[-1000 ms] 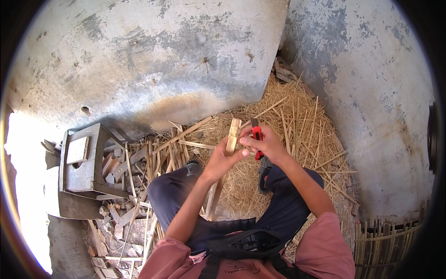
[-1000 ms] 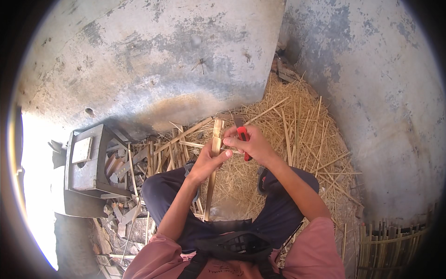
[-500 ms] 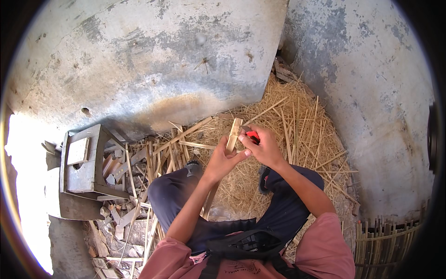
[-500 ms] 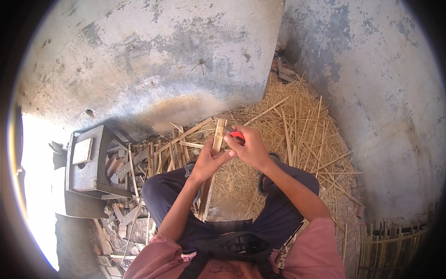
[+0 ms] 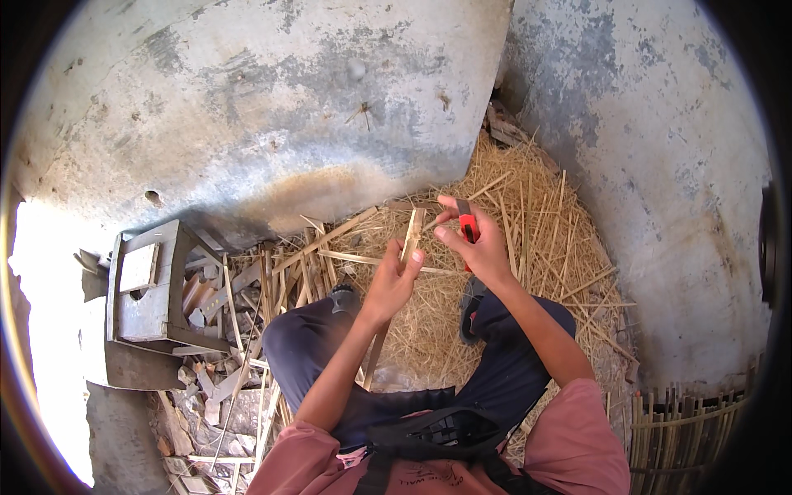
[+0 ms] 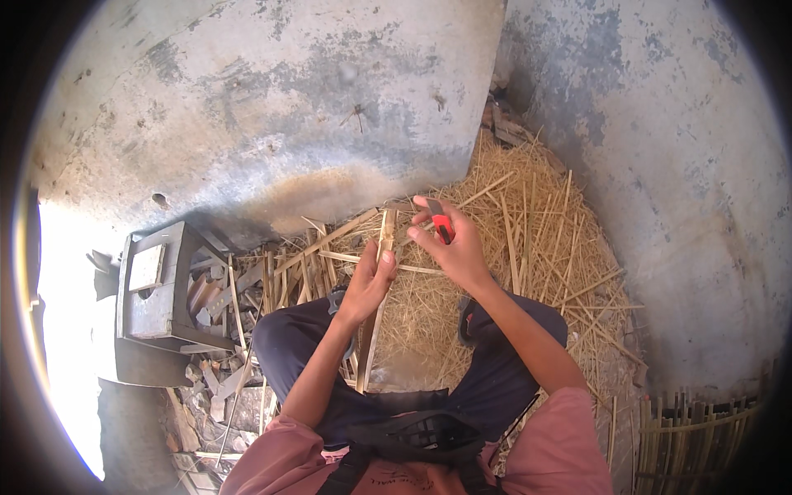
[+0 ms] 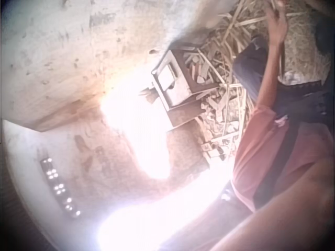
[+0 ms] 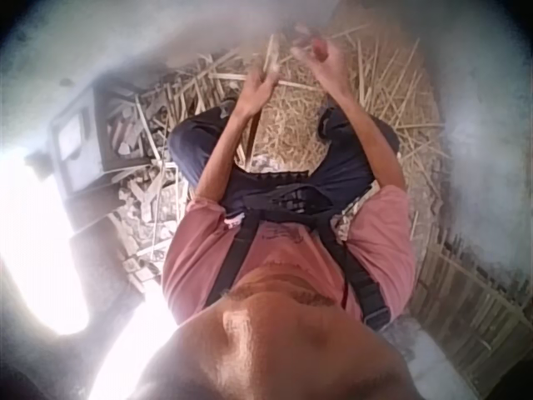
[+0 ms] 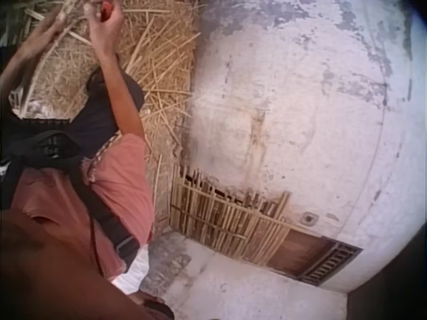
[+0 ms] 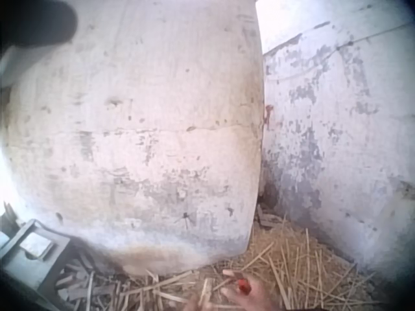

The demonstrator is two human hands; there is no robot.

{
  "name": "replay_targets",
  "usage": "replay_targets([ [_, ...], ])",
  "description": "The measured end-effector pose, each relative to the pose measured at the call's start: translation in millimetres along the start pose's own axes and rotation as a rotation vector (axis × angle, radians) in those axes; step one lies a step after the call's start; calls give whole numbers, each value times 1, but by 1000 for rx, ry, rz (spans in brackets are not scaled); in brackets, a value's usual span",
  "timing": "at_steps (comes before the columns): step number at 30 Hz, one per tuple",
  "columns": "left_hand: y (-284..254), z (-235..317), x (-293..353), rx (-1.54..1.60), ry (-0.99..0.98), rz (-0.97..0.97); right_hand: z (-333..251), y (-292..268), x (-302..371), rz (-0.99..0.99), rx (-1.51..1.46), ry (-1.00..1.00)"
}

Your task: The person carves a bamboo strip using a utility knife while sitting on a straw-covered floor. They shave thin slivers from the edges and surface of the wood piece.

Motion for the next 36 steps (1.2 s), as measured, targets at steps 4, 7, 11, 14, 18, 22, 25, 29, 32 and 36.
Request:
replay_targets([
  [4, 11, -8, -2, 194, -41, -104, 22, 10, -4, -119, -69, 50],
  [7, 22, 1, 2, 264, -96, -179, 37, 6, -1, -157, 0, 132],
  [11, 25, -1, 2, 163, -100, -256, 28, 3, -2, -89, -156, 149],
  [14, 11, 10, -1, 43, 6, -151, 25, -15, -4, 5, -292, 183],
  [18, 4, 7, -1, -145, -9, -147, 30, -51, -7, 154, -409, 163],
  [22, 8, -1, 8, -291, -136, -276, 30, -86, -5, 332, -446, 150],
  [25, 14, 0, 15, -403, -176, -371, 36, -107, -2, 405, -459, 152],
  [29, 12, -16, 13, -156, -56, -377, 36, -123, 2, 468, -503, 136],
  [32, 7, -26, 7, -169, -94, -325, 32, -125, 2, 467, -592, 99],
  [36, 3, -14, 2, 135, -53, -215, 23, -111, 0, 377, -510, 86],
])
Point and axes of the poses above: each hand's wrist, its own x-axis away from the middle knuckle, its own y-axis out of the palm, z = x × y, the point moved 10 cm from there along -x, towards the middle knuckle, and after that the axes turned 7 degrees about -z, right-handed, at the moved point
